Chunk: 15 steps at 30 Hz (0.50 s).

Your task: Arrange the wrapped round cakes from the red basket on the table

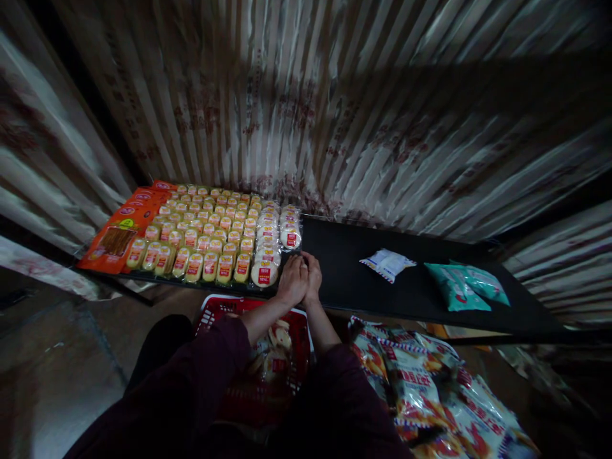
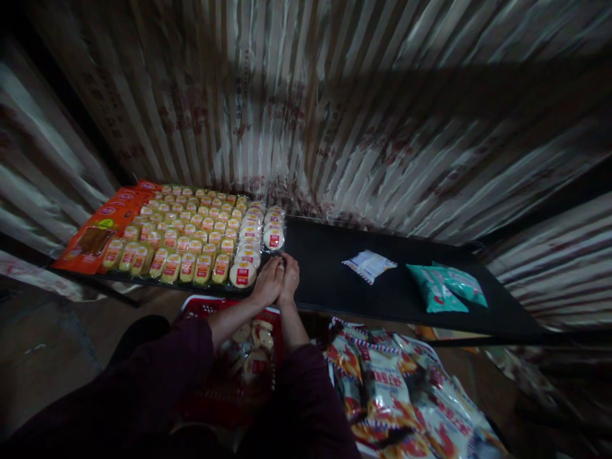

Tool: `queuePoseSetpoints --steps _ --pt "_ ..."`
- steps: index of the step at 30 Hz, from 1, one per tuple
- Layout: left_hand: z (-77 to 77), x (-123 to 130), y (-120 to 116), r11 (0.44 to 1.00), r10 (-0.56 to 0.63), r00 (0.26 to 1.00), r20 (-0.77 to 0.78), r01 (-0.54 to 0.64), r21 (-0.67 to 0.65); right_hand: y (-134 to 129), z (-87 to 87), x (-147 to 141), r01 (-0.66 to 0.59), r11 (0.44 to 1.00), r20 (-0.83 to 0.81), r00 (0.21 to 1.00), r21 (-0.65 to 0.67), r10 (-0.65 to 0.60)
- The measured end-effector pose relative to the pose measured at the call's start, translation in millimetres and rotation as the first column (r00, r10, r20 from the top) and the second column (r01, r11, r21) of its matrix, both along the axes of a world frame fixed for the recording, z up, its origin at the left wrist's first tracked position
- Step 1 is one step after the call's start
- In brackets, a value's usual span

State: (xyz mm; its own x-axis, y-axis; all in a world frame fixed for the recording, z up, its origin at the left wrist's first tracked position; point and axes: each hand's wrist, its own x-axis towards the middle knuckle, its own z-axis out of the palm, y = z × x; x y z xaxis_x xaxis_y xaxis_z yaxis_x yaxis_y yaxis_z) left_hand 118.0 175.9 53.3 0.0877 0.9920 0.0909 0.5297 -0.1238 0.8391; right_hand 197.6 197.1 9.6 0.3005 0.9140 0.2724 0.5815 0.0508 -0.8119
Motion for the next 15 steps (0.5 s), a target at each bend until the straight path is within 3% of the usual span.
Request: queuePoseSetpoints --steps 4,7,11,13,15 --pt "0.2 -21 -51 1.0 0.003 0.993 0.115 -0.003 0.004 -50 8.4 -18 -0.057 0.998 -0.047 0.997 0.024 0.058" --pt "-11.0 -46 -98 0.998 -0.037 0.987 0.154 0.029 0.06 -98 1.4 -38 -0.081 0.996 -0.084 0.993 0.034 0.083" --pt "-44.0 -76 -147 1.0 0.011 0.995 0.1 -0.009 -0.028 -154 -33.9 -65 -0.147 0.985 -0.121 0.983 -0.095 0.135" --pt "-63.4 -88 -157 0.984 0.034 0.999 0.026 -0.029 -0.177 -169 -57.5 -76 -0.133 0.967 -0.096 0.989 -0.217 0.115" --pt "-80.5 -99 -158 0.906 0.088 0.991 -0.099 -0.121 -0.406 -177 -80.0 -83 -0.127 0.944 -0.037 0.992 -0.304 0.122"
